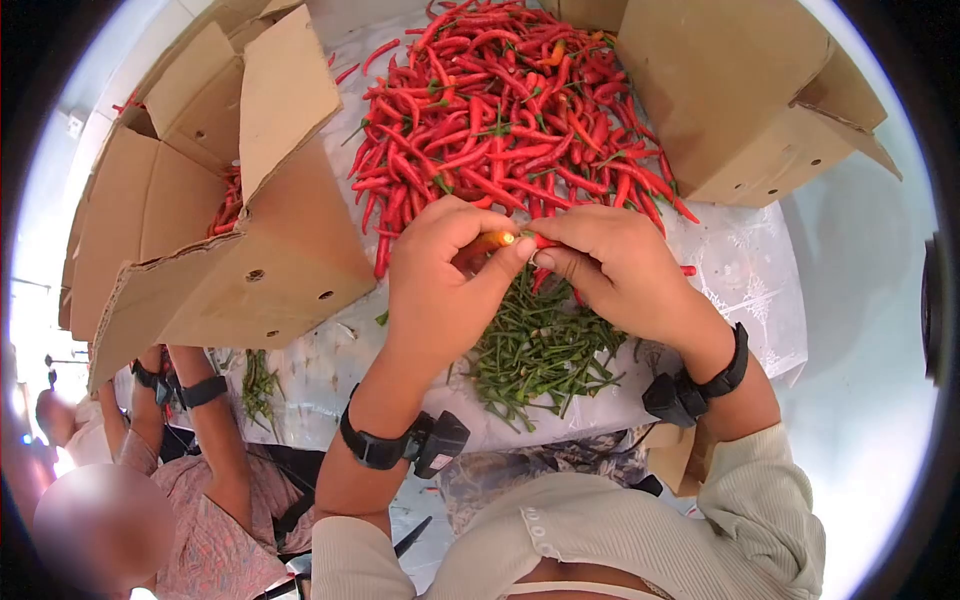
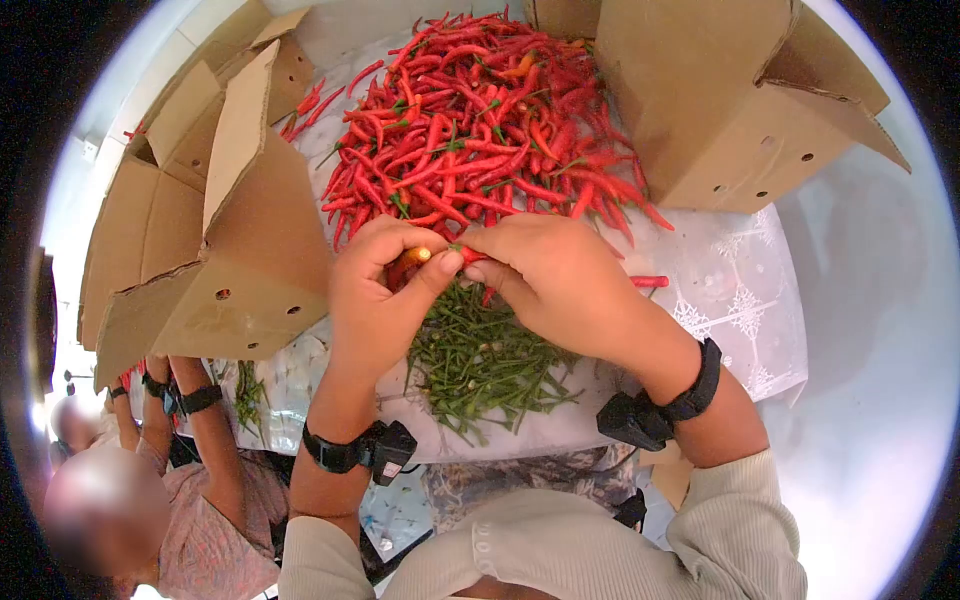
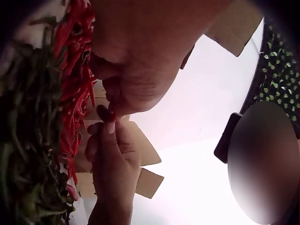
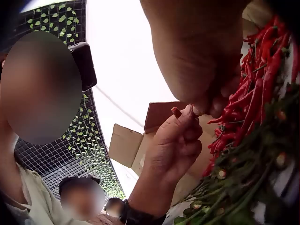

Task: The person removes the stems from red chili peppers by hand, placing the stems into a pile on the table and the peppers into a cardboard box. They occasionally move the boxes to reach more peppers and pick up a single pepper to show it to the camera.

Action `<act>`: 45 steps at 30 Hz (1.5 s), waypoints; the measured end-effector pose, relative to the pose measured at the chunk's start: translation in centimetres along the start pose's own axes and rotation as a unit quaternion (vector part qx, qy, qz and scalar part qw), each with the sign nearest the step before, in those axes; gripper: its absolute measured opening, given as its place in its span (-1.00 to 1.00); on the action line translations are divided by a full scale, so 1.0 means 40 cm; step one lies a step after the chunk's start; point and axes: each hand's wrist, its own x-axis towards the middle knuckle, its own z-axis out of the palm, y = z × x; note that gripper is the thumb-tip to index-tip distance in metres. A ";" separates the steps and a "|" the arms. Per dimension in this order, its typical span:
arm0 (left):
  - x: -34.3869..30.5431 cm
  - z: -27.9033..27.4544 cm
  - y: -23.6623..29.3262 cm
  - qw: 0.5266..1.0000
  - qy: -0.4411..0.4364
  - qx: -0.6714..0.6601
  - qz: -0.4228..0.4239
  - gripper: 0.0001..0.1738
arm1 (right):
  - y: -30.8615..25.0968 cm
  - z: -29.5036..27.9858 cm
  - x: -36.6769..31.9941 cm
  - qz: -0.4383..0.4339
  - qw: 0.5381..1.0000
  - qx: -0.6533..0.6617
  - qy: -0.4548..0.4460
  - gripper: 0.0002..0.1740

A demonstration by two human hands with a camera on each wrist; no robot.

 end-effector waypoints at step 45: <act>-0.011 0.015 -0.014 0.991 0.031 -0.115 -0.058 -0.91 | -0.005 0.025 -0.009 -0.041 0.994 -0.054 0.085 -0.75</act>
